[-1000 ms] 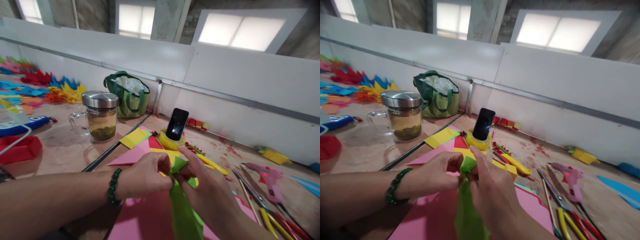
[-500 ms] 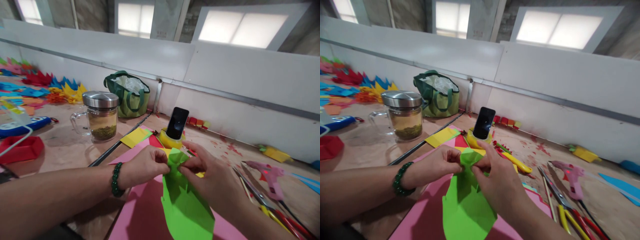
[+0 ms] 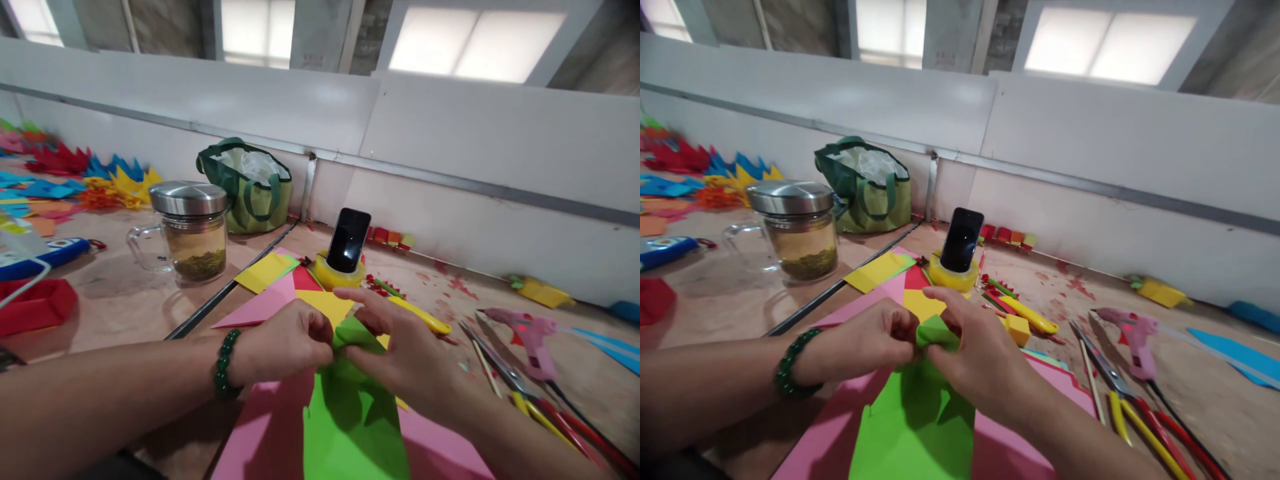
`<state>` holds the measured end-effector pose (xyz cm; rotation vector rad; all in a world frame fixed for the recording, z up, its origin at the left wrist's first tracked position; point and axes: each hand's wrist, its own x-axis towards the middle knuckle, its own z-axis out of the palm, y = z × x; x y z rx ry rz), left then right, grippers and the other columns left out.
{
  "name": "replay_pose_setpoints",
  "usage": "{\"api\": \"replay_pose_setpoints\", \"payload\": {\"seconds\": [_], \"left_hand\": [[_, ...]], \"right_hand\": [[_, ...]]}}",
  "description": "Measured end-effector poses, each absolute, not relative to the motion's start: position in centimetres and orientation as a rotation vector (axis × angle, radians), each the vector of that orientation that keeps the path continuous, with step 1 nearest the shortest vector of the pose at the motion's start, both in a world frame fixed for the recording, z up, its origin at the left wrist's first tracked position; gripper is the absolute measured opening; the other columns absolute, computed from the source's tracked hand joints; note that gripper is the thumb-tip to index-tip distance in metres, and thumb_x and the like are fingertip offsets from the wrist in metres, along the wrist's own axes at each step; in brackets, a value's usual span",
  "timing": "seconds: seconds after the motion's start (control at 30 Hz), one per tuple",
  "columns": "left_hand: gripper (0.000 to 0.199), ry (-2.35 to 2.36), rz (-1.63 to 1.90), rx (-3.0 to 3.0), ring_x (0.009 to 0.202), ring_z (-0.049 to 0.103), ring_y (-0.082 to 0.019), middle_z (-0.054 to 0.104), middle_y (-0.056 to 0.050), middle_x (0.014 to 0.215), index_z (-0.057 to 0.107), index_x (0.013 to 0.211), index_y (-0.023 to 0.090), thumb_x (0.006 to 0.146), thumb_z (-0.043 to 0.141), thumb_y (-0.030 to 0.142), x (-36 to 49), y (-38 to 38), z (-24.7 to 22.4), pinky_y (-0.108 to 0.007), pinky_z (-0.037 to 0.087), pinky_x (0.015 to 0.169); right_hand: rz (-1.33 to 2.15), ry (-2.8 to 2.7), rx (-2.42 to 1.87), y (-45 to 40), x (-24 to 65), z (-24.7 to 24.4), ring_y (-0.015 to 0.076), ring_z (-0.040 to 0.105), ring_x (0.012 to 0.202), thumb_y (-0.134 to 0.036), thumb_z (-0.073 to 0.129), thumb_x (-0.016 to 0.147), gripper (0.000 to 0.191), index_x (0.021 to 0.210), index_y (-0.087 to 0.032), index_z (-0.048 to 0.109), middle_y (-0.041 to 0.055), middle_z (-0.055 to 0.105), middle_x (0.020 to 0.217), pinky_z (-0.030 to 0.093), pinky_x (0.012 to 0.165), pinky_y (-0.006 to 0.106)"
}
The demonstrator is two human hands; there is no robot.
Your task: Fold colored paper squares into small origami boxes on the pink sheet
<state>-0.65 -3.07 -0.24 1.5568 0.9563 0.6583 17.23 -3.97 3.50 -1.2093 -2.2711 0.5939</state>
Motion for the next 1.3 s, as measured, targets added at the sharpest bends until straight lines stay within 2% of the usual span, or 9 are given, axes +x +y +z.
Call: {"api": "replay_pose_setpoints", "payload": {"seconds": [0.17,0.33,0.53,0.67,0.77,0.83,0.93,1.13,1.3], "left_hand": [[0.004,1.002,0.625,1.628,0.048,0.032,-0.007,0.04,0.006,0.049,0.052,0.055,0.015,0.059,0.05,0.013,-0.5,-3.3,0.2,-0.022,0.021,0.044],[0.009,1.0,0.567,1.627,0.047,0.027,-0.006,0.033,0.007,0.049,0.046,0.053,0.016,0.061,0.051,0.014,-0.5,-3.7,0.2,-0.022,0.017,0.041],[0.006,0.995,0.53,1.608,0.049,0.034,-0.007,0.043,0.005,0.051,0.05,0.055,0.015,0.06,0.052,0.014,-0.3,-3.9,0.2,-0.02,0.024,0.043],[0.006,0.965,0.669,1.492,0.052,0.04,-0.008,0.051,0.004,0.057,0.059,0.062,0.012,0.059,0.055,0.016,-0.4,-3.1,0.1,-0.02,0.03,0.049],[0.006,0.962,0.764,1.465,0.052,0.04,-0.007,0.052,0.004,0.056,0.06,0.061,0.011,0.059,0.058,0.017,-0.6,-2.5,0.2,-0.02,0.03,0.05],[0.005,0.962,0.781,1.477,0.05,0.037,-0.007,0.049,0.005,0.052,0.059,0.058,0.012,0.058,0.058,0.016,-0.6,-2.3,0.3,-0.019,0.027,0.049],[0.005,0.973,0.764,1.479,0.05,0.037,-0.006,0.048,0.005,0.052,0.059,0.058,0.011,0.057,0.057,0.015,-0.6,-2.4,0.3,-0.02,0.026,0.048],[0.018,0.913,0.671,1.476,0.054,0.043,-0.008,0.054,0.004,0.064,0.063,0.077,0.012,0.061,0.058,0.017,-0.5,-2.4,0.2,-0.019,0.029,0.049],[0.006,0.925,0.587,1.45,0.052,0.044,-0.007,0.056,0.004,0.058,0.063,0.066,0.011,0.065,0.061,0.017,-0.6,-1.9,0.1,-0.018,0.032,0.049]], "right_hand": [[0.557,-2.276,-1.116,-4.4,17.2,3.1,0.0125,0.059,0.066,-0.004,0.053,0.068,0.063,0.127,-0.024,0.049,-0.0051,0.062,0.073,0.047,0.066,0.027],[0.647,-2.167,-1.024,-4.7,16.7,3.0,0.0139,0.062,0.071,-0.005,0.055,0.068,0.058,0.124,-0.022,0.05,-0.003,0.067,0.077,0.047,0.07,0.03],[0.948,-1.803,-0.952,-4.2,16.8,4.1,0.013,0.062,0.066,-0.019,0.062,0.076,0.038,0.113,-0.019,0.053,-0.0018,0.064,0.072,0.05,0.06,0.025],[1.033,-1.742,-1.024,-2.8,18.0,5.2,0.0183,0.065,0.084,-0.034,0.069,0.074,0.044,0.113,-0.021,0.054,0.0048,0.067,0.092,0.052,0.069,0.029],[1.193,-1.98,-1.155,-2.0,18.7,4.7,0.0175,0.064,0.072,-0.031,0.072,0.07,0.04,0.107,-0.019,0.058,0.0019,0.067,0.078,0.048,0.058,0.026],[1.122,-2.114,-1.2,-1.7,18.9,4.0,0.0157,0.061,0.064,-0.024,0.072,0.068,0.036,0.102,-0.02,0.06,-0.0013,0.064,0.07,0.043,0.052,0.024],[0.992,-2.163,-1.174,-1.8,18.6,2.8,0.0149,0.061,0.065,-0.015,0.065,0.069,0.029,0.098,-0.021,0.061,-0.0021,0.065,0.072,0.041,0.053,0.023],[0.827,-2.19,-1.134,-1.9,18.2,2.0,0.0121,0.056,0.058,-0.012,0.061,0.071,0.028,0.098,-0.022,0.06,-0.0048,0.061,0.065,0.038,0.051,0.022],[0.671,-2.172,-1.165,-1.8,17.7,1.3,0.0148,0.059,0.065,-0.013,0.062,0.072,0.034,0.105,-0.022,0.059,-0.0021,0.064,0.072,0.043,0.059,0.025]]}}
